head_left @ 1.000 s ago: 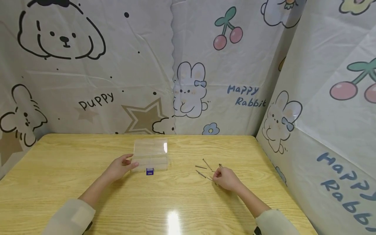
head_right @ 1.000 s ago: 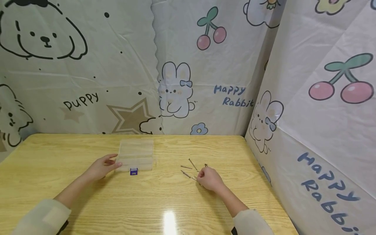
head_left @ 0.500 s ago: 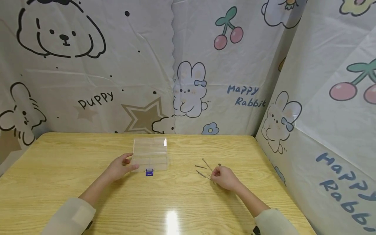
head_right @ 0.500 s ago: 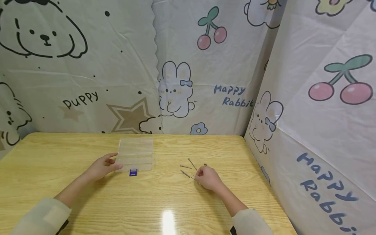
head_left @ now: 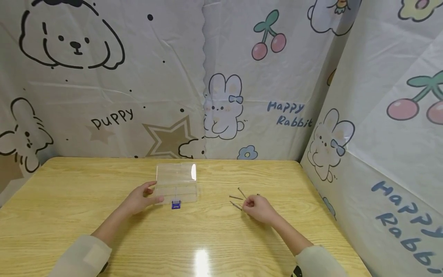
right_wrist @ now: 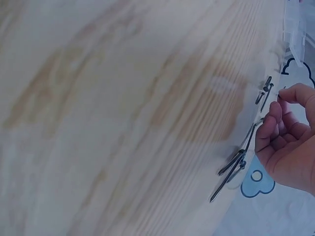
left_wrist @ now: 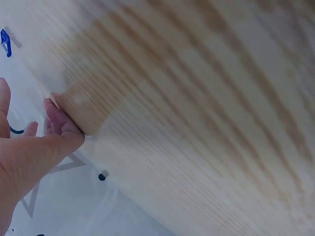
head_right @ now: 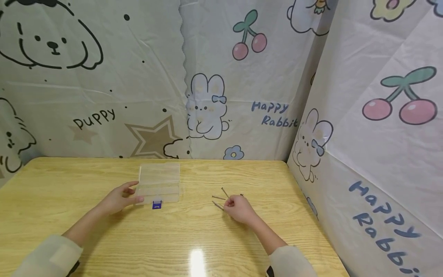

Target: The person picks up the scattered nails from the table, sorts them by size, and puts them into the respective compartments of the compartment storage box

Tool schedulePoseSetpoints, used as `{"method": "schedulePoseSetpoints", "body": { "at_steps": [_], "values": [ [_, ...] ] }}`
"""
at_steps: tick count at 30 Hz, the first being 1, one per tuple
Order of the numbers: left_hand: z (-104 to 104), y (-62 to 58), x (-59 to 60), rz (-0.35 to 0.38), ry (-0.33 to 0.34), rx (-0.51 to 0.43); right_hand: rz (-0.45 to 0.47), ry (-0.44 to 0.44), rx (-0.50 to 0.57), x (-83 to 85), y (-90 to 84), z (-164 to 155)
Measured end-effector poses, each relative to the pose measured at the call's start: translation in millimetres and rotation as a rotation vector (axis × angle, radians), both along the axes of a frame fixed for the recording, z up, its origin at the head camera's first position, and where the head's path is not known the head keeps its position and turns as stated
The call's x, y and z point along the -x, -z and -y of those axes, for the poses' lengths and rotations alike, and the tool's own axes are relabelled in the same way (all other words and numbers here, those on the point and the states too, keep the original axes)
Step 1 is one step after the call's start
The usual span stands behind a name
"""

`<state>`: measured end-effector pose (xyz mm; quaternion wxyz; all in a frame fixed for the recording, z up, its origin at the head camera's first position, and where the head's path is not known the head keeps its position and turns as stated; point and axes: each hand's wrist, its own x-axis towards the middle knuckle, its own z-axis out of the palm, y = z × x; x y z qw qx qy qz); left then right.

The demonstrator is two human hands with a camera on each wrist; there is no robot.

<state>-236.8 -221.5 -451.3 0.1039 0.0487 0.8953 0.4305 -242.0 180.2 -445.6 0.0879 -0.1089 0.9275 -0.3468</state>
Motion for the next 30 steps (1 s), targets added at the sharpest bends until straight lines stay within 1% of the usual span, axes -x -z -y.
{"method": "schedulePoseSetpoints", "body": {
  "at_steps": [6,10,16,22,27,30],
  "values": [
    [2.6,2.1,1.5,-0.003,0.006,0.000,-0.028,-0.033,-0.020,3.3,-3.0,10.6],
    [3.8,1.5,1.4,-0.001,0.014,0.000,-0.028,-0.039,-0.033,6.3,-5.0,19.1],
    [2.3,2.9,0.8,-0.018,0.016,0.000,-0.037,-0.063,-0.032,8.7,-7.3,33.0],
    [2.6,1.3,0.7,-0.008,0.008,0.002,-0.019,-0.123,-0.018,8.4,-14.6,54.8],
    [2.3,-0.3,-0.3,-0.007,0.014,-0.015,-0.061,-0.174,-0.042,9.1,-22.1,72.6],
    [1.6,-0.4,-1.1,-0.007,0.017,-0.017,-0.070,-0.192,-0.034,9.4,-23.5,81.4]
  ]
}}
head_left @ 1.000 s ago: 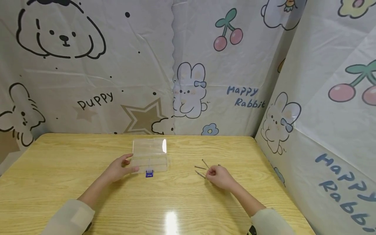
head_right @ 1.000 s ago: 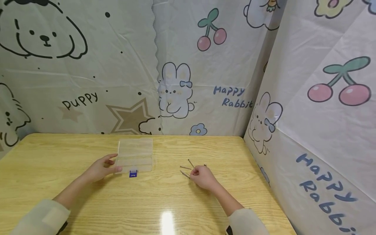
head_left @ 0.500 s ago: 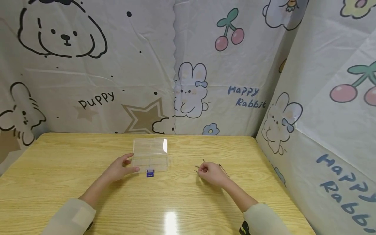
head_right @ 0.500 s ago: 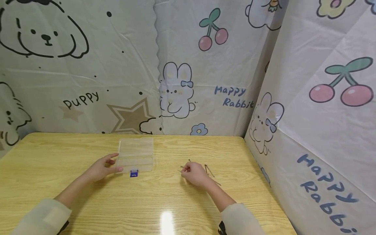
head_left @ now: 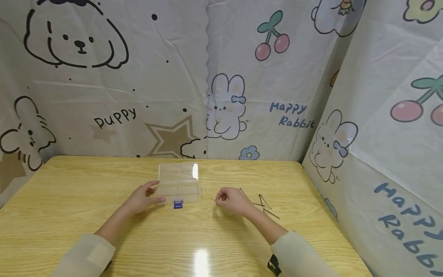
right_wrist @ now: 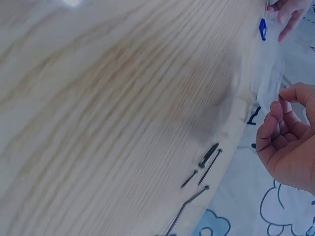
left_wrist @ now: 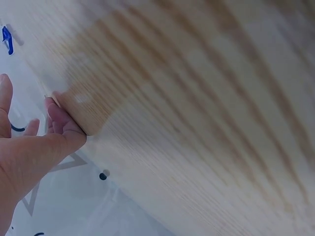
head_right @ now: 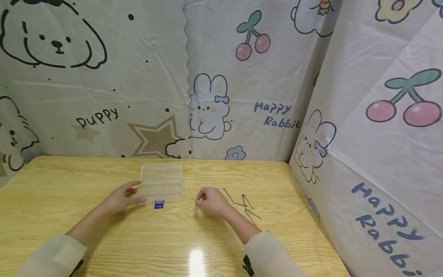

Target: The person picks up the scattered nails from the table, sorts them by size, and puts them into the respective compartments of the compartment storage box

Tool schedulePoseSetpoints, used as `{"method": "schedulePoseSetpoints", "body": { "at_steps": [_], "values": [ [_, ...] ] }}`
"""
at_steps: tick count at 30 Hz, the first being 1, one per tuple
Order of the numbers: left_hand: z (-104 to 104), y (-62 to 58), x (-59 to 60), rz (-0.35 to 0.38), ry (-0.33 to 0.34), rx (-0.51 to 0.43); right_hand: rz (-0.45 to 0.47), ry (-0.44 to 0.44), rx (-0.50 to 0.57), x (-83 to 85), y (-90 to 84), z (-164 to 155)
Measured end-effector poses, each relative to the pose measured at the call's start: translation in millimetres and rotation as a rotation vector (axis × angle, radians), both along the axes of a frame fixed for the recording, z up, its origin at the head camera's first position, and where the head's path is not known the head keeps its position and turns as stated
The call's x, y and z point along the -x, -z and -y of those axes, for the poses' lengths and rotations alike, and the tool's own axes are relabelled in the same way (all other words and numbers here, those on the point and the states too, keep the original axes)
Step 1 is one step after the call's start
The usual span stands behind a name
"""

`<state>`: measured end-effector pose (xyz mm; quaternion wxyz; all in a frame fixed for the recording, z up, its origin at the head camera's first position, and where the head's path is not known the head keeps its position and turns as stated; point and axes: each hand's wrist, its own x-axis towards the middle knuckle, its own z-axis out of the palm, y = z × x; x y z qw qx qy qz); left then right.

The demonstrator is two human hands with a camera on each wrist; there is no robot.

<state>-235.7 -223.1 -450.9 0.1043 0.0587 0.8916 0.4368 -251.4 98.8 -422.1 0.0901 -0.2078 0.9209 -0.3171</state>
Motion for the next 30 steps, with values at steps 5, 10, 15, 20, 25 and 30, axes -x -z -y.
{"method": "schedulePoseSetpoints", "body": {
  "at_steps": [5,10,15,20,25,30],
  "values": [
    [-1.3,0.2,0.0,0.001,-0.003,0.006,0.013,-0.029,0.028,0.3,1.4,11.5],
    [-1.7,0.7,0.5,0.002,-0.010,0.004,0.012,-0.053,0.037,1.2,1.2,22.8],
    [-1.6,-0.4,0.8,0.009,-0.010,0.000,0.020,-0.063,0.035,2.1,0.5,35.0],
    [-1.8,-1.3,0.2,0.015,-0.011,-0.008,0.019,-0.075,0.017,4.3,-1.2,47.2],
    [-2.1,-0.9,0.9,0.007,-0.014,-0.004,0.008,-0.087,0.015,9.1,-2.6,57.4],
    [-1.2,-0.7,0.9,0.007,-0.015,0.005,-0.006,-0.096,0.013,13.4,-2.3,69.4]
  ]
}}
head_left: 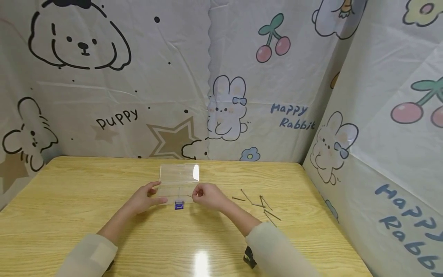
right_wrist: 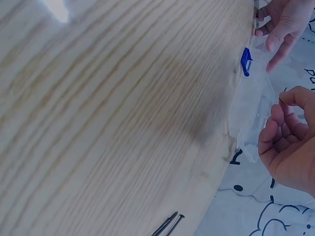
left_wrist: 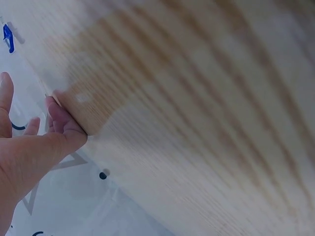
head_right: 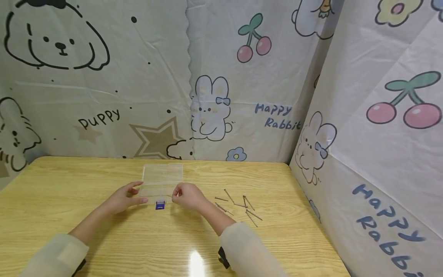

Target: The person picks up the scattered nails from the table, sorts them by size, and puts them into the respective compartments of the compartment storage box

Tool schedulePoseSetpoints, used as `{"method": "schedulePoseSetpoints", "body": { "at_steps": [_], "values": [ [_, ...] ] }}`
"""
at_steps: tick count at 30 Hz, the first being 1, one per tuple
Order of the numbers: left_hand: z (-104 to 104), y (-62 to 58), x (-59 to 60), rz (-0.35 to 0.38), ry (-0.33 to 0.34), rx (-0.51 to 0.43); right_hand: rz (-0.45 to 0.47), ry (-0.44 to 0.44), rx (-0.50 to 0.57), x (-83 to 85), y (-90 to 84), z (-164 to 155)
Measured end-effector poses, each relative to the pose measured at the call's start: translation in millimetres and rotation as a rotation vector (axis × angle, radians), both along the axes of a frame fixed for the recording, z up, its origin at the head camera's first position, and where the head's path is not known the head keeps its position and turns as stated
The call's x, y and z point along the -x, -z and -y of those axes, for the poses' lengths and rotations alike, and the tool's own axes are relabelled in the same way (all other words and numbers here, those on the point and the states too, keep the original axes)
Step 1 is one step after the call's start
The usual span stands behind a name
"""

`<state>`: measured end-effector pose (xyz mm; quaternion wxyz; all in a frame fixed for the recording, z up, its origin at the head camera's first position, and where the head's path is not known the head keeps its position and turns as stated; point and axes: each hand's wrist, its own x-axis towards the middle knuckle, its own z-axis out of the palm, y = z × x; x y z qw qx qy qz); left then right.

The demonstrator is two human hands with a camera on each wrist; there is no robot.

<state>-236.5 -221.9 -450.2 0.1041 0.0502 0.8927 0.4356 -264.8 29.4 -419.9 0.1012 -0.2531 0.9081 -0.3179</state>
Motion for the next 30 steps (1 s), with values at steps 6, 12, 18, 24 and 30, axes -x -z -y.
{"method": "schedulePoseSetpoints", "body": {
  "at_steps": [6,12,18,24,30],
  "values": [
    [0.0,-1.4,-0.2,0.002,0.002,-0.001,-0.030,-0.006,-0.024,2.8,5.4,14.6],
    [-0.5,0.3,0.8,0.012,-0.006,-0.008,-0.052,-0.014,-0.068,4.0,8.4,26.6],
    [-0.5,0.1,3.0,0.013,-0.011,-0.003,-0.068,-0.003,-0.089,7.3,6.9,34.4],
    [-0.7,-2.5,2.5,0.021,-0.009,0.008,-0.063,0.017,-0.091,10.1,11.9,40.4],
    [-0.6,-1.3,1.9,0.023,-0.009,-0.004,-0.054,0.035,-0.093,7.5,13.5,45.7]
  ]
}}
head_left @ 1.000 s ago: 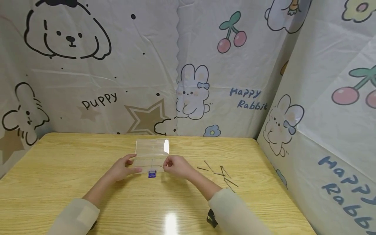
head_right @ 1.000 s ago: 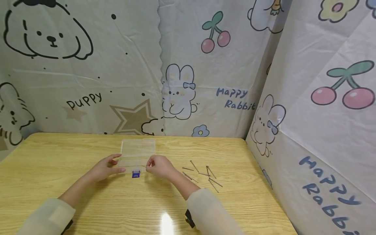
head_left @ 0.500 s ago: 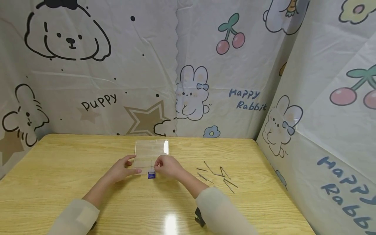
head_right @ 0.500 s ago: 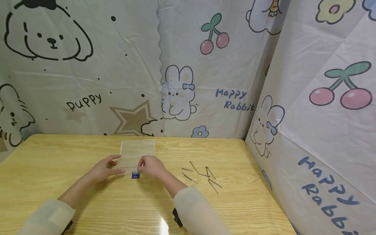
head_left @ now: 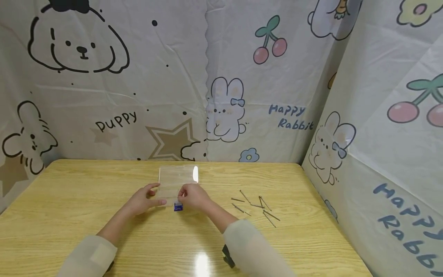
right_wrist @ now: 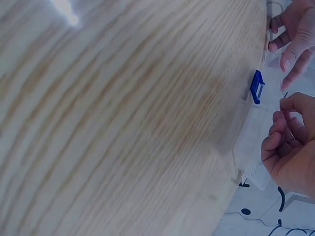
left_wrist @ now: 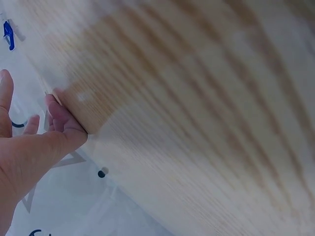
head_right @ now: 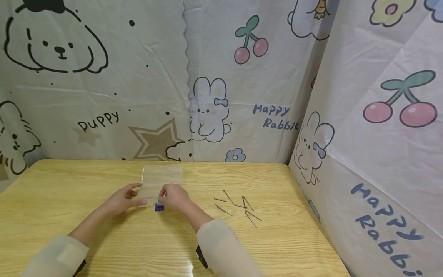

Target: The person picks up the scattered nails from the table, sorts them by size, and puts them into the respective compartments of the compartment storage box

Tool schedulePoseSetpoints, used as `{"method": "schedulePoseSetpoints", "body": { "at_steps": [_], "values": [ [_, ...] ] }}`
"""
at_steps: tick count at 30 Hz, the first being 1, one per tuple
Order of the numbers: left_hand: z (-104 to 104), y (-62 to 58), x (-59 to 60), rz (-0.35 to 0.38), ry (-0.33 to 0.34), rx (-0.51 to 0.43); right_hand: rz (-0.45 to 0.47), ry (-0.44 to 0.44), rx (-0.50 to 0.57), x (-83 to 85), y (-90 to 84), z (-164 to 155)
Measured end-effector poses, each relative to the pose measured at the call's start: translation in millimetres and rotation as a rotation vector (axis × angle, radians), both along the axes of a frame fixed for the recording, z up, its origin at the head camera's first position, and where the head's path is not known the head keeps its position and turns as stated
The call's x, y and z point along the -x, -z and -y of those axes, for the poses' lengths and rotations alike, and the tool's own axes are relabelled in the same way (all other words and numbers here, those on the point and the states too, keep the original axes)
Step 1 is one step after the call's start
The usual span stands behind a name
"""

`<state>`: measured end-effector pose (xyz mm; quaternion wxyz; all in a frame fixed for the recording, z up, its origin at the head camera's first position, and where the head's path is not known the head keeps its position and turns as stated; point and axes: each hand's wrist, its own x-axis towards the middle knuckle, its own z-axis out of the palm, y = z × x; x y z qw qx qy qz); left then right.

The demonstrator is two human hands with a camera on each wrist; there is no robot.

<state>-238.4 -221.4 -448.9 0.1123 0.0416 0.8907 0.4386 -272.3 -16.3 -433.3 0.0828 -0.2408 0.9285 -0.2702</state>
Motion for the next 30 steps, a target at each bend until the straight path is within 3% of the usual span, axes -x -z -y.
{"method": "schedulePoseSetpoints", "body": {
  "at_steps": [30],
  "values": [
    [1.0,1.5,1.1,-0.003,0.013,-0.009,-0.009,0.055,-0.004,-2.7,7.2,11.2]
  ]
}}
